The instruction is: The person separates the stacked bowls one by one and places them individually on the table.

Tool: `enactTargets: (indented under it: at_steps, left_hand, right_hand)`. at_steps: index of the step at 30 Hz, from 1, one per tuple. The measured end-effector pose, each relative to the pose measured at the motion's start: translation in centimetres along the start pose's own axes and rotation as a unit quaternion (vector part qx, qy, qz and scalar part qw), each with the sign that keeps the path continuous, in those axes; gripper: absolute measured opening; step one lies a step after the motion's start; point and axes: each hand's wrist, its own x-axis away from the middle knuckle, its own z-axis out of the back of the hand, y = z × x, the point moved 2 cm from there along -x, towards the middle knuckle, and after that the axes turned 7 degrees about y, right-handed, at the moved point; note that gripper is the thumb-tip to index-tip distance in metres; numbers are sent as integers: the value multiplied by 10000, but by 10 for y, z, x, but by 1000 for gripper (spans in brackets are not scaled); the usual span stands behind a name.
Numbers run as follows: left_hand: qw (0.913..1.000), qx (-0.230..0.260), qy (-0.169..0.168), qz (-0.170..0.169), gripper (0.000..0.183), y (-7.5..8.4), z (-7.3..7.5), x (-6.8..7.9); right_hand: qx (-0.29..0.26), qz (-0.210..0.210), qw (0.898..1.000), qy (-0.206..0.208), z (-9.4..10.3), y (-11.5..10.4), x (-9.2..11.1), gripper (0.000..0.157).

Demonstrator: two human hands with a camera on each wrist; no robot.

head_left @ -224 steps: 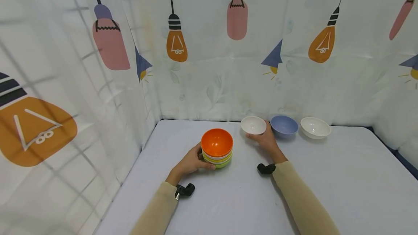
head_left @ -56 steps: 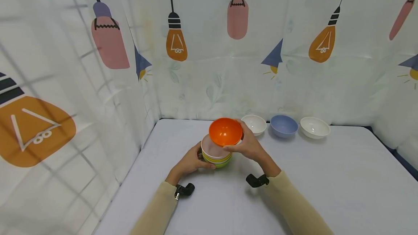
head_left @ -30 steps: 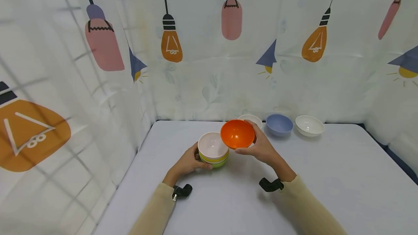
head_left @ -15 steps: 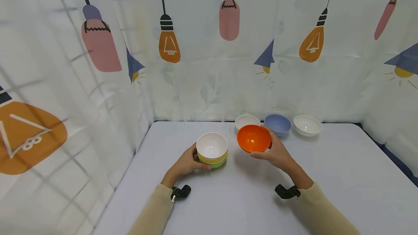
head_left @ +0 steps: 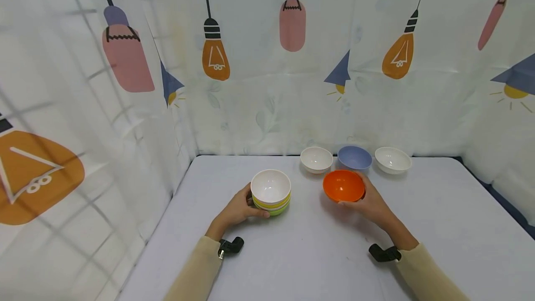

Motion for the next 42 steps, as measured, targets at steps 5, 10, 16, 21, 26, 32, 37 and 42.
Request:
enactTargets:
  at_steps: [5,10,16,21,26,32,37,42]
  left_hand:
    - [10000,1,-22,-8,105,-1,-1,-1]
    - [10000,-5,-63,-52,104,-1,-2,-2]
    - [10000,40,-59,-49,103,0,-2,-4]
    - [10000,50,-48,-49,103,1,-1,-4]
    - [10000,40,-20,-47,104,2,-1,-3]
    - [10000,11,6,-53,102,1,-1,-3]
    - [10000,6,17,-26,103,1,-1,-1]
    - [10000,-1,27,34,103,0,0,-1]
  right_hand:
    - [265,-211,9994,9,11,10,1,106]
    - [440,-393,9982,58,30,20,-1,109]
    - [599,-530,9968,29,57,29,-3,109]
    - [746,-521,9958,-64,75,35,-3,107]
    - [884,-532,9946,-75,88,44,-3,107]
    - [946,-723,9928,-135,103,54,-1,109]
    - [1039,-710,9918,-239,114,62,3,107]
    - [1110,-745,9907,-244,122,69,8,107]
